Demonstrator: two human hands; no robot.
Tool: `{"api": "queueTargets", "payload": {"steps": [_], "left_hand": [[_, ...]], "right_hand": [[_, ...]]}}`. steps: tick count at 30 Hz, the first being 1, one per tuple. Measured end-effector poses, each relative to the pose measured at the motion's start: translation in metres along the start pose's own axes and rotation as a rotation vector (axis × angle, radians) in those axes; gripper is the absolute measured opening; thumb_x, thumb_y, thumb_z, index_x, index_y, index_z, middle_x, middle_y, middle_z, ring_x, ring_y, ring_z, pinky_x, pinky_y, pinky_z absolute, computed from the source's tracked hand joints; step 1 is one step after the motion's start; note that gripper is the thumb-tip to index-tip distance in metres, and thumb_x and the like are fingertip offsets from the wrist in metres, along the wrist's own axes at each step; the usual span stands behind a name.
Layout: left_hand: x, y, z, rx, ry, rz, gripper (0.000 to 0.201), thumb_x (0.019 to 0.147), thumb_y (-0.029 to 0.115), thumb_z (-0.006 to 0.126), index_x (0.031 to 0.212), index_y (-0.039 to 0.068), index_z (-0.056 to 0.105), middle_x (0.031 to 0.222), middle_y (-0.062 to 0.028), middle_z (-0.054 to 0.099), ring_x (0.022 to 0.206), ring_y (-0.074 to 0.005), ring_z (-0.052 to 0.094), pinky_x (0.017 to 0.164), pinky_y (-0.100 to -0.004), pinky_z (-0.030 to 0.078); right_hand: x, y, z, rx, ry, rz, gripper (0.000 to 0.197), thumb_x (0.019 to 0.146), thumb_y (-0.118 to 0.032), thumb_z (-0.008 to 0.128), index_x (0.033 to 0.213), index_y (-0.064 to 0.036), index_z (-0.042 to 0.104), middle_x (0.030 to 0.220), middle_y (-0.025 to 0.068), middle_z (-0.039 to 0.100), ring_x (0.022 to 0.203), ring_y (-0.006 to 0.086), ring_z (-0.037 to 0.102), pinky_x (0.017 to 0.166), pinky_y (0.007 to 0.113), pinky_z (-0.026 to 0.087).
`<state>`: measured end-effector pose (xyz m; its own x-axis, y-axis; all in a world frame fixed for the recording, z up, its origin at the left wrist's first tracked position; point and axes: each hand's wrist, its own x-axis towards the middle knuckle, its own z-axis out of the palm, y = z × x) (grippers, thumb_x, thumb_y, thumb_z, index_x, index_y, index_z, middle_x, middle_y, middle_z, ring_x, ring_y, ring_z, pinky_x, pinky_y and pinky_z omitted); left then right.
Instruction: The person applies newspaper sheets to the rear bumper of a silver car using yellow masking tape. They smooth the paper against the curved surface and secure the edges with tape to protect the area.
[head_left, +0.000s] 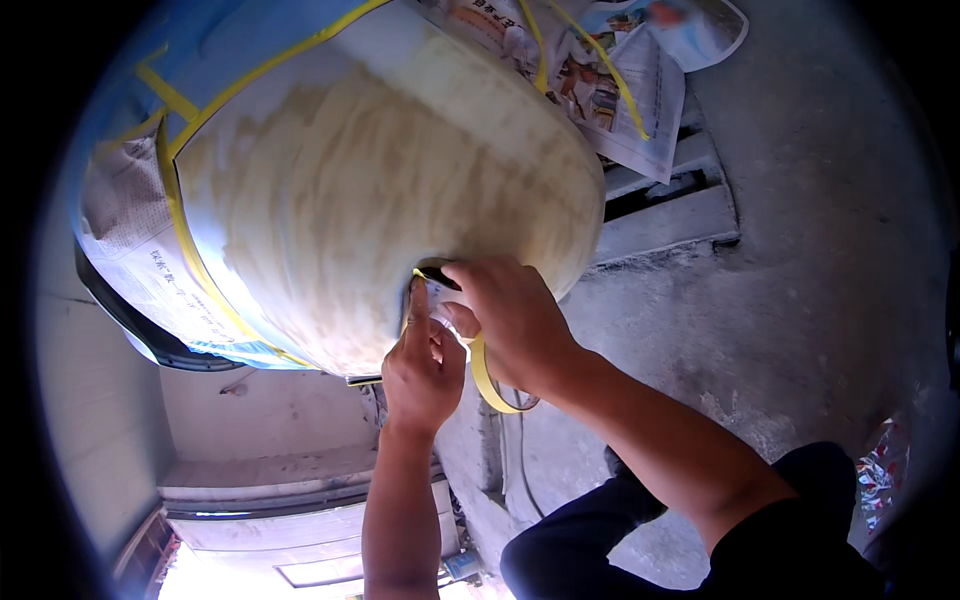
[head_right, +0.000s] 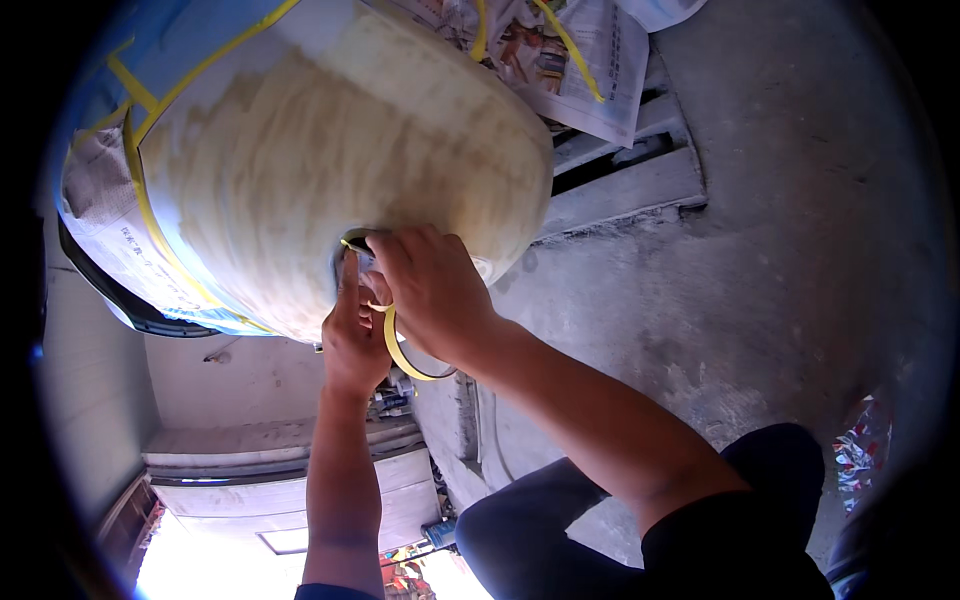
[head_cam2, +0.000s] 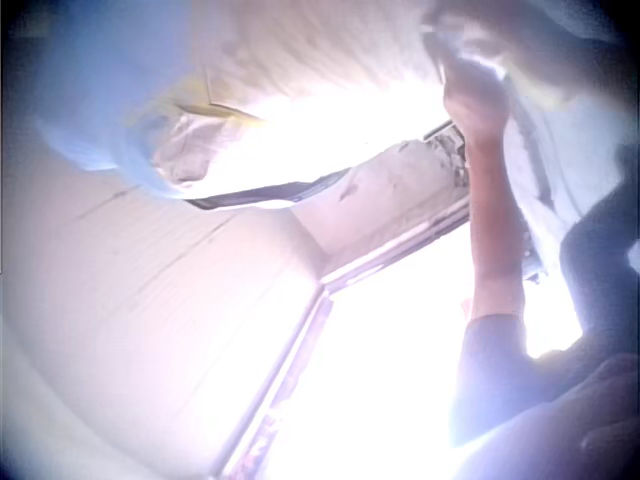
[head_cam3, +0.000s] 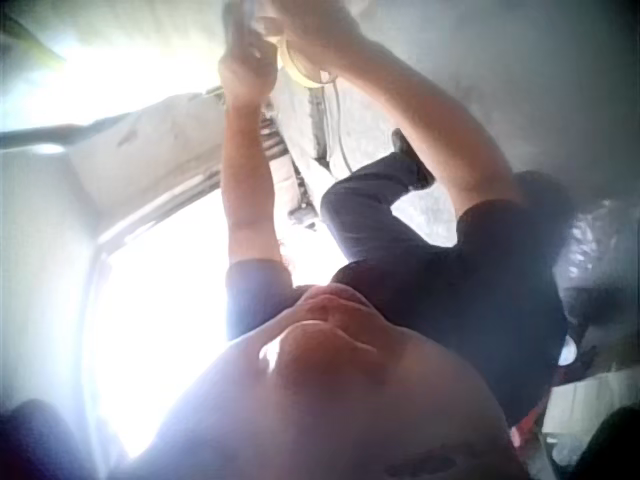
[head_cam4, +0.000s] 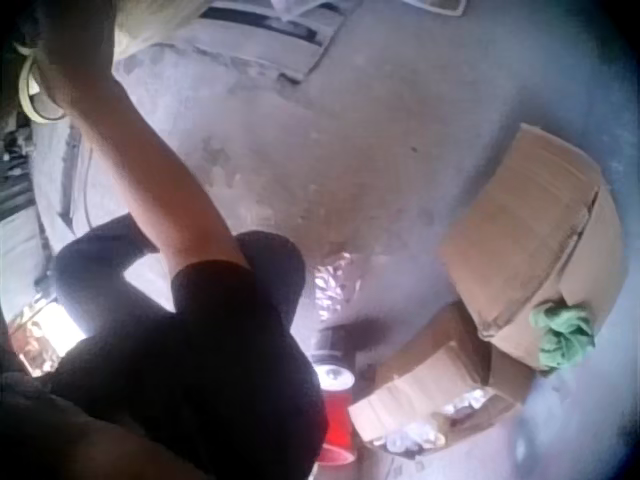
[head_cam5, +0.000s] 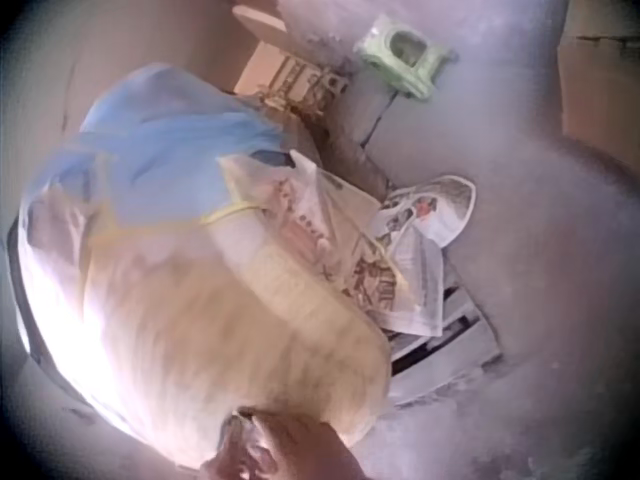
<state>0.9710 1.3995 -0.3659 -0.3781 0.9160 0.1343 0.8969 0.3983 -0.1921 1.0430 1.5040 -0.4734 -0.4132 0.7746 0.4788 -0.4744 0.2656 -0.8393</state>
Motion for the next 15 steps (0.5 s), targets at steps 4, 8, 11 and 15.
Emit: {"api": "queueTargets", "payload": {"steps": [4, 8, 11, 15], "left_hand": [[-0.002, 0.004, -0.006, 0.009, -0.027, -0.027, 0.059, 0.082, -0.003, 0.06, 0.138, -0.009, 0.044, 0.078, -0.0136, 0.066, 0.064, -0.0283, 0.067, 0.059, -0.0361, 0.054], [-0.002, 0.013, -0.009, 0.069, -0.055, 0.023, 0.066, 0.079, -0.003, 0.064, 0.14, -0.01, 0.04, 0.084, -0.0166, 0.067, 0.07, -0.0328, 0.068, 0.061, -0.0387, 0.054], [-0.002, 0.01, -0.007, 0.099, -0.054, 0.058, 0.071, 0.077, -0.002, 0.067, 0.142, -0.01, 0.037, 0.085, -0.0173, 0.068, 0.071, -0.0334, 0.069, 0.063, -0.0381, 0.055], [0.0, 0.012, -0.005, 0.006, -0.036, 0.08, 0.074, 0.078, 0.001, 0.069, 0.143, -0.011, 0.036, 0.088, -0.0188, 0.069, 0.077, -0.0344, 0.071, 0.068, -0.0358, 0.056]], "right_hand": [[0.005, 0.0, 0.008, 0.067, -0.018, 0.056, 0.024, 0.085, -0.011, 0.068, 0.106, -0.0033, 0.06, 0.095, 0.0119, 0.065, 0.09, 0.0354, 0.061, 0.074, 0.046, 0.047], [0.004, 0.001, 0.011, 0.1, -0.065, 0.029, 0.026, 0.08, -0.01, 0.069, 0.104, -0.0036, 0.061, 0.093, 0.0108, 0.066, 0.089, 0.0333, 0.062, 0.076, 0.046, 0.047], [0.001, 0.006, 0.013, 0.108, 0.044, -0.063, 0.031, 0.078, -0.01, 0.069, 0.107, -0.0043, 0.062, 0.093, 0.0078, 0.066, 0.09, 0.0297, 0.063, 0.08, 0.045, 0.045], [0.0, -0.003, 0.016, 0.027, 0.093, -0.02, 0.036, 0.076, -0.01, 0.068, 0.112, -0.0059, 0.062, 0.094, 0.0032, 0.067, 0.092, 0.026, 0.063, 0.085, 0.043, 0.042]]}}
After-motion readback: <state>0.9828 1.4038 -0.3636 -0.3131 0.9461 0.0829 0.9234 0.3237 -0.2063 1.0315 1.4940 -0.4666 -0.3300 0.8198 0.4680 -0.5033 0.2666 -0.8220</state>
